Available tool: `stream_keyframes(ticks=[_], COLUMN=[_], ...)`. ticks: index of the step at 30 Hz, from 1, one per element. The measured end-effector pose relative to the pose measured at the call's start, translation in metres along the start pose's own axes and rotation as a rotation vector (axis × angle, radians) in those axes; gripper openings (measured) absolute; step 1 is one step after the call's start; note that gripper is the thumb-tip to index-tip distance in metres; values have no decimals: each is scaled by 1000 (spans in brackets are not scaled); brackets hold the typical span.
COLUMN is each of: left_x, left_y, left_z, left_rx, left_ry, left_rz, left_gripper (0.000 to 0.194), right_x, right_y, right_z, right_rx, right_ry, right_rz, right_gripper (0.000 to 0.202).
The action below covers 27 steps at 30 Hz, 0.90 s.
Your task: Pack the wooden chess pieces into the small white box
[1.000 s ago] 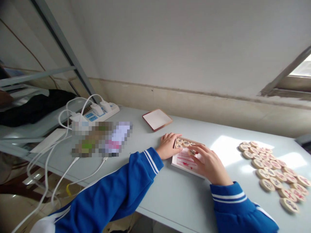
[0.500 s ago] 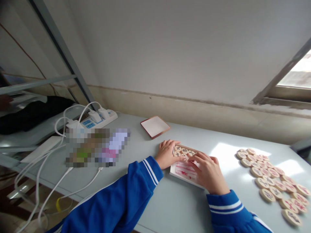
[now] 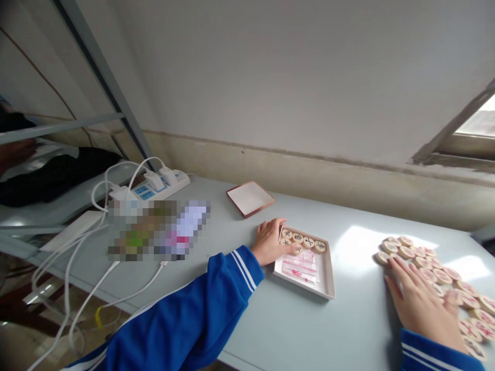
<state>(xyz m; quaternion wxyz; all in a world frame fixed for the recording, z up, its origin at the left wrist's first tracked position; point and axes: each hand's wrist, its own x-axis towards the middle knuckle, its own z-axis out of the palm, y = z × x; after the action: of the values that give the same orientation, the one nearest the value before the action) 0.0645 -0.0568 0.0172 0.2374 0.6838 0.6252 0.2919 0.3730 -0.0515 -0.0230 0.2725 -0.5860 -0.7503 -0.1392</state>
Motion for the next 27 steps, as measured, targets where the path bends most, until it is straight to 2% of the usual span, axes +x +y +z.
stream_keyframes(ticks=[4,10,14,20,24,27], left_x=[1,2,3,3,3,4], left_y=[2,2,0,1,0,-1], left_z=[4,7,7,7,6,7], left_rx=[26,72,93,83,90,92], left_ry=[27,42,50,48,43,38], left_rz=[-24,7,21,12,3,5], left_gripper=[70,60,56,56,57,57], right_x=[9,22,28,39,45,51], right_y=[-22,-50,-66,-71,-73,-77], right_z=[-7,-8,-7,-1,-4,-13], right_rx=[-134,-5,-41,50,127,329], right_ry=[19,-56,-110,-192,-212,-192], right_rz=[-22,-36,-54,-145,-100,-70], right_gripper=[47,48,46,48,48,46])
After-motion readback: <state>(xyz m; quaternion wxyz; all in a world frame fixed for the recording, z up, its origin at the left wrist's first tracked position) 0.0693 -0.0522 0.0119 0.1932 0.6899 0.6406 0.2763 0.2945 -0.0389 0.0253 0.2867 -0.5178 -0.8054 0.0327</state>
